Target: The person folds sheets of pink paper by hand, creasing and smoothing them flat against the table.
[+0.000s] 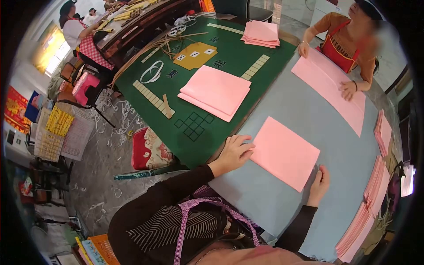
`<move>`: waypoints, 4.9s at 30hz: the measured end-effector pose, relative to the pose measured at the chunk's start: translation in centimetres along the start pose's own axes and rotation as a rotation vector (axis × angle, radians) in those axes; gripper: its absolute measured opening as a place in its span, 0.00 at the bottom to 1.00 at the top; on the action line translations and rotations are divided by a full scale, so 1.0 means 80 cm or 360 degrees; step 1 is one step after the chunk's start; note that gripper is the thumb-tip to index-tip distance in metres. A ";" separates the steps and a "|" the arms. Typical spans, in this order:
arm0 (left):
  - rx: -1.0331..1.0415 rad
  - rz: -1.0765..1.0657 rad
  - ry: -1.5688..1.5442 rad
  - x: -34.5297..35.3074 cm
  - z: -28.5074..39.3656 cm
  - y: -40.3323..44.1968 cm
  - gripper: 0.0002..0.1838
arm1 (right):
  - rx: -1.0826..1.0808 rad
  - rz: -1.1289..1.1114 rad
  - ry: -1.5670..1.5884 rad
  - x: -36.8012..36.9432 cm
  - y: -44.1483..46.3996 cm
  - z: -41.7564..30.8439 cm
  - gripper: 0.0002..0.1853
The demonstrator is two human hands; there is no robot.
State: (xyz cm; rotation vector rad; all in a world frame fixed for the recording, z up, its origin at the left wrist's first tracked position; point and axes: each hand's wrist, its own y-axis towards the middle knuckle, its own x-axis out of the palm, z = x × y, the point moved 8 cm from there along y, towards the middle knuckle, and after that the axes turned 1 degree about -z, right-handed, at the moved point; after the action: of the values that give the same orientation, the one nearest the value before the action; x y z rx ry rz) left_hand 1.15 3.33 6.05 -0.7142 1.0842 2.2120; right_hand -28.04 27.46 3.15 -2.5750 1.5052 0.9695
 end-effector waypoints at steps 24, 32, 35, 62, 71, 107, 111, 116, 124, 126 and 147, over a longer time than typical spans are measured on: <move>-0.0074 0.0058 -0.0091 -0.007 -0.002 -0.004 0.10 | 0.0034 0.0008 -0.0148 -0.003 -0.001 -0.006 0.15; -0.0108 0.0018 -0.0114 -0.003 -0.007 -0.005 0.10 | 0.0086 0.0053 -0.0154 -0.003 -0.006 -0.021 0.15; -0.0117 0.0032 -0.0123 -0.003 -0.008 -0.005 0.09 | 0.0098 0.0047 -0.0106 -0.002 -0.005 -0.013 0.15; -0.0062 0.0059 -0.0087 -0.005 -0.006 -0.004 0.09 | 0.0014 -0.0005 -0.0069 -0.001 0.002 0.013 0.14; -0.0067 0.0056 -0.0091 -0.003 -0.008 -0.006 0.08 | 0.0049 0.0025 -0.0120 -0.003 -0.001 -0.009 0.15; -0.0109 0.0024 -0.0106 -0.003 -0.008 -0.004 0.08 | 0.0088 0.0000 -0.0142 -0.001 -0.001 0.007 0.15; -0.0108 0.0036 -0.0115 -0.003 -0.008 -0.004 0.08 | 0.0059 0.0039 -0.0114 -0.003 -0.001 0.005 0.15; -0.0113 0.0032 -0.0130 -0.005 -0.007 -0.004 0.08 | 0.0062 0.0010 -0.0141 -0.004 -0.001 -0.002 0.15; -0.0145 0.0061 -0.0100 0.004 -0.019 -0.008 0.10 | 0.0109 0.0031 -0.0246 -0.007 0.001 -0.011 0.16; -0.0171 0.0032 -0.0092 0.006 -0.025 -0.009 0.11 | 0.0084 0.0023 -0.0277 -0.008 0.003 -0.008 0.17; 0.0321 -0.0491 0.0428 0.011 0.049 -0.038 0.32 | -0.0688 -0.0607 -0.0856 0.131 -0.120 -0.190 0.39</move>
State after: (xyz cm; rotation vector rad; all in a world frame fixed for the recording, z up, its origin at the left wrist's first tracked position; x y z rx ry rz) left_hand 1.81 8.35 5.92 -1.0330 1.2137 1.7546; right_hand -9.12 19.84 7.27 -2.3898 0.7004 1.8729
